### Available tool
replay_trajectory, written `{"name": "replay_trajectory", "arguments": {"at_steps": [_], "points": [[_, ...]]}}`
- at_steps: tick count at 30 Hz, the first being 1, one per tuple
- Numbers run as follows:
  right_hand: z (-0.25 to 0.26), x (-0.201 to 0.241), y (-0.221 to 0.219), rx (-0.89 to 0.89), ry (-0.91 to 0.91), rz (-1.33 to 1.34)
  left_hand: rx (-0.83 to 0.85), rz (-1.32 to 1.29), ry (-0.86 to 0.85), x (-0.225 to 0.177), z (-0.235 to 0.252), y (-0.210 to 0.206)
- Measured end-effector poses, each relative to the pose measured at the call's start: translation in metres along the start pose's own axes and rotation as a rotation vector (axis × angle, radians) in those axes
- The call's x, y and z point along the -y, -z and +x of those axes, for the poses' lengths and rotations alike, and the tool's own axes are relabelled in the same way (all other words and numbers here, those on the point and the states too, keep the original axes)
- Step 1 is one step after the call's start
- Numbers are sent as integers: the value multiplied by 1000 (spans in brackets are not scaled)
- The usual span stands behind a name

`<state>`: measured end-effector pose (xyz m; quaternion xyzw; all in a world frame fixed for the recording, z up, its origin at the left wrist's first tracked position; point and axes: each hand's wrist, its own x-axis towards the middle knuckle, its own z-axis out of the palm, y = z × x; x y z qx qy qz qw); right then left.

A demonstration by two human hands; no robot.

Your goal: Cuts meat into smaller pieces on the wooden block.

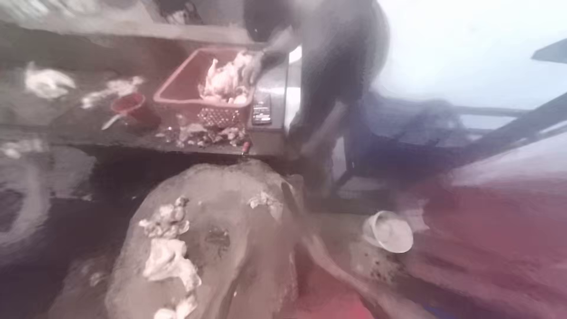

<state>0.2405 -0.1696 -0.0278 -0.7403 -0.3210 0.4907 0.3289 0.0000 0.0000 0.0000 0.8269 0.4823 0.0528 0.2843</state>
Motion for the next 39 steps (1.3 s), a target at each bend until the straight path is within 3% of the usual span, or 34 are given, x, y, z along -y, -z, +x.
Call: {"name": "replay_trajectory", "arguments": {"at_steps": [2, 5, 10, 13, 15, 19, 22, 24, 27, 29, 33, 36, 39], "points": [[-7, 4, 5, -11, -67, -21, 24, 167, -143, -4, 37, -21], [-3, 5, 23, 25, -78, -103, 138, 387, -258, -27, 82, -20], [5, -4, 26, 53, -172, -84, 179, 413, -400, -34, 141, -15], [3, -9, 25, 39, -204, 3, 295, 173, -100, -56, 141, 14], [2, -9, 30, 29, -204, -7, 263, -212, 105, -51, 121, 27], [7, 3, 33, 39, -151, -74, 196, -1069, 389, -15, 28, 47], [-9, 7, 35, 144, -98, -225, 67, -1399, 701, 17, -61, 10], [5, 4, 42, 144, 8, -354, -44, -1352, 776, 38, -92, -19], [15, 2, 38, 168, 33, -484, -188, -1165, 856, 40, -126, -21], [19, 6, 31, 226, 62, -508, -159, -1106, 863, 26, -137, -4], [9, 40, 2, 406, 120, -339, -95, -1101, 650, 17, -124, 16], [-5, 49, -18, 510, -18, -249, -22, -783, 643, 36, -115, 4], [-10, 45, -29, 429, 38, -247, -30, -510, 612, 55, -115, -8]]}}
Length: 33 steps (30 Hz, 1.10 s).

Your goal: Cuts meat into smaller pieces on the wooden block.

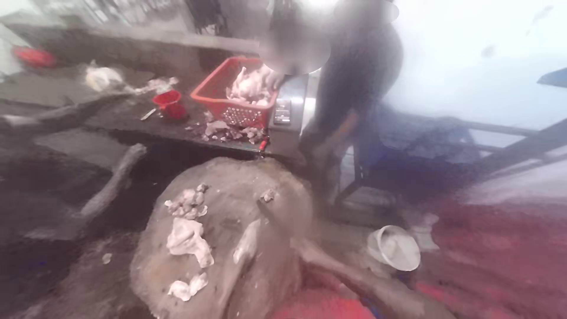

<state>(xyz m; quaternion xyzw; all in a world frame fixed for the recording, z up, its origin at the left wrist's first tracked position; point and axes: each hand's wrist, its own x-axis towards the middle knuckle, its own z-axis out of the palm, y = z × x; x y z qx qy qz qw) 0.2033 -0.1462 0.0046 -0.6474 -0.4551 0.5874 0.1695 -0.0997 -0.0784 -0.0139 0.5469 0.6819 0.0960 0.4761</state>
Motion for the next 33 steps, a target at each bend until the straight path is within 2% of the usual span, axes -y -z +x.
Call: {"name": "replay_trajectory", "arguments": {"at_steps": [4, 8, 12, 16, 19, 21, 23, 25, 26, 28, 29, 31, 33], "points": [[-3, -9, -15, -82, 129, -26, -191, 132, -89, 21, -4, -2], [6, -14, -15, 3, -15, -138, -149, 19, -29, 18, -7, 5], [-2, -13, -32, -50, 133, -171, -92, -122, 29, 22, -20, 8], [5, 4, -30, -4, 14, -205, -89, -377, 25, 37, -5, -1], [-15, 41, -27, -24, 150, -175, -66, -437, 29, 38, -5, -5], [-30, 72, -32, -43, 310, -61, -75, -406, 35, 38, -5, -7], [-30, 84, -38, -46, 460, -17, -88, -359, 30, 30, -9, -2], [-17, 79, -43, 29, 395, -114, -103, -259, 19, 26, -10, 1], [-3, 71, -47, 93, 296, -186, -114, -152, 20, 28, -8, 4], [25, 49, -60, 181, 233, -287, -129, 112, 10, 30, -16, 19], [26, 53, -51, 171, 186, -330, -132, 170, -19, 23, -15, 20], [17, 56, -33, 61, 68, -380, -139, 4, -36, 14, -6, -5], [2, 57, -57, 3, 83, -231, -147, -152, 3, 38, -11, -5]]}}
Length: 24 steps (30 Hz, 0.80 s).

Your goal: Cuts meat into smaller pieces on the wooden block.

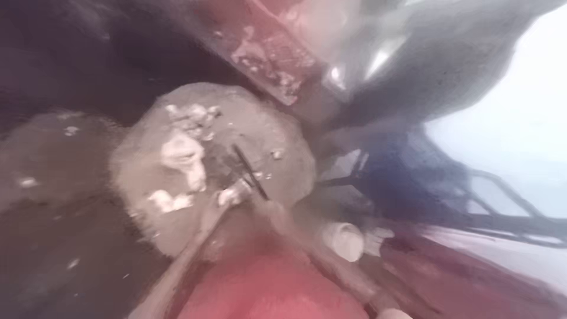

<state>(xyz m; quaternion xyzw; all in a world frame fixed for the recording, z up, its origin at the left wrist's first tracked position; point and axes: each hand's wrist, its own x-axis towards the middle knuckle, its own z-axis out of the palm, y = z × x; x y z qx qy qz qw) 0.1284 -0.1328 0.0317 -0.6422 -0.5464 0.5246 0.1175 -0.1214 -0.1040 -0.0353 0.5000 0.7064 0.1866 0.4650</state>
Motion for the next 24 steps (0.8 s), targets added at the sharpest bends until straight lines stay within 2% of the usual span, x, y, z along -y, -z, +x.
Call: {"name": "replay_trajectory", "arguments": {"at_steps": [2, 4, 6, 9, 11, 14, 16, 19, 21, 24], "points": [[-5, 14, -3, -17, 69, 118, 42, -110, 73, -5, -5, 16], [7, -3, -8, 30, 142, 77, 41, -268, 130, 6, -8, 11], [28, -22, -4, 150, 69, -1, 38, -292, 122, 10, -9, 7], [34, -36, 5, 180, -43, -98, 33, 31, 41, 2, -15, 14], [24, -32, 0, 166, -40, -232, -44, 208, -73, 8, -17, 19], [22, -27, -4, 204, -10, -370, -145, 372, -230, -6, -14, 24], [18, -39, 0, 204, 11, -256, -185, 363, -298, -16, -11, 14], [0, -50, 10, 97, -38, 28, -131, 452, -329, -49, 2, 3], [-8, -60, 22, -23, -94, 40, -83, 592, -372, -71, 18, -15], [-8, -88, 39, -123, -178, 47, -23, 734, -400, -81, 42, -48]]}}
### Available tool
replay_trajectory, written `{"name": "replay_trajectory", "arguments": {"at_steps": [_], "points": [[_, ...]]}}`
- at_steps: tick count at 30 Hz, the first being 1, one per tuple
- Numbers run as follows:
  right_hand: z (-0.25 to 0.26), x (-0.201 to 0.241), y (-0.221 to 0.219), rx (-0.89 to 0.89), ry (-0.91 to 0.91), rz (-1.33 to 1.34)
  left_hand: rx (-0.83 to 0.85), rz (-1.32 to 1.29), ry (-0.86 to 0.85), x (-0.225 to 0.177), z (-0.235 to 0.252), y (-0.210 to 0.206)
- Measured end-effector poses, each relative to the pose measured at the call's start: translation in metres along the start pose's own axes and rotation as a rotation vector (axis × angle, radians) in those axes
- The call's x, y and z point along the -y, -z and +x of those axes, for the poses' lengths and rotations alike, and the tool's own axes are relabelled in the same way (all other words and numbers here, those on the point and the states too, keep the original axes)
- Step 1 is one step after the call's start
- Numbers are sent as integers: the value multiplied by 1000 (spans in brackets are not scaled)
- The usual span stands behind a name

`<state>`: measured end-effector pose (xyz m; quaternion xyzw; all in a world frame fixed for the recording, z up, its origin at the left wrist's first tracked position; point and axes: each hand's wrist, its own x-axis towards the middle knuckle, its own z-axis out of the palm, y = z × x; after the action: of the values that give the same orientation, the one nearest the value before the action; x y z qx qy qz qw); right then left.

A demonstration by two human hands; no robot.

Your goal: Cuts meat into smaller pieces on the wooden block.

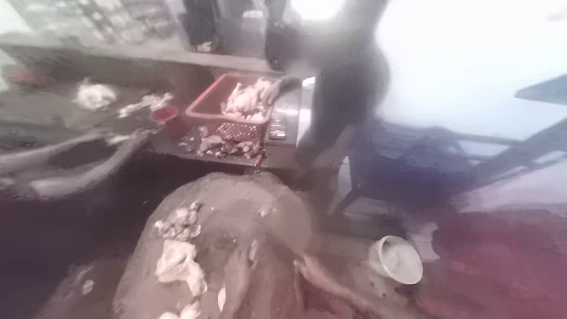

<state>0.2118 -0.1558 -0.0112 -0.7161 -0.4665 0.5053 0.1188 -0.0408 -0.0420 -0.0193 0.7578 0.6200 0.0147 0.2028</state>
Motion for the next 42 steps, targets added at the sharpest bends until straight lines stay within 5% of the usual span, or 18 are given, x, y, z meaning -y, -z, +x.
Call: {"name": "replay_trajectory", "arguments": {"at_steps": [3, 6, 12, 15, 17, 22, 29, 35, 39, 42], "points": [[16, -22, 9, -14, 63, 131, 36, 13, -26, -9, 18, 0], [13, -19, 16, 14, 29, 133, 118, -242, 85, -16, 25, 22], [5, -22, 5, 0, 22, 157, 189, -1453, 423, -11, 30, 52], [6, -20, 11, 8, 27, 174, 219, -1663, 408, -5, 19, 58], [8, -20, 14, 23, 7, 181, 98, -1542, 306, 15, 3, 58], [16, -22, 21, 39, 25, 153, -287, -667, 349, 118, -50, 53], [10, -5, 19, 21, 63, -18, -613, -710, 765, 147, -134, 74], [5, -2, 17, -12, 83, -130, -484, -641, 612, 173, -120, 61], [3, 4, 20, -27, 90, -130, -548, -614, 548, 164, -118, 53], [6, 2, 10, -46, 73, -119, -314, -523, 412, 130, -112, 52]]}}
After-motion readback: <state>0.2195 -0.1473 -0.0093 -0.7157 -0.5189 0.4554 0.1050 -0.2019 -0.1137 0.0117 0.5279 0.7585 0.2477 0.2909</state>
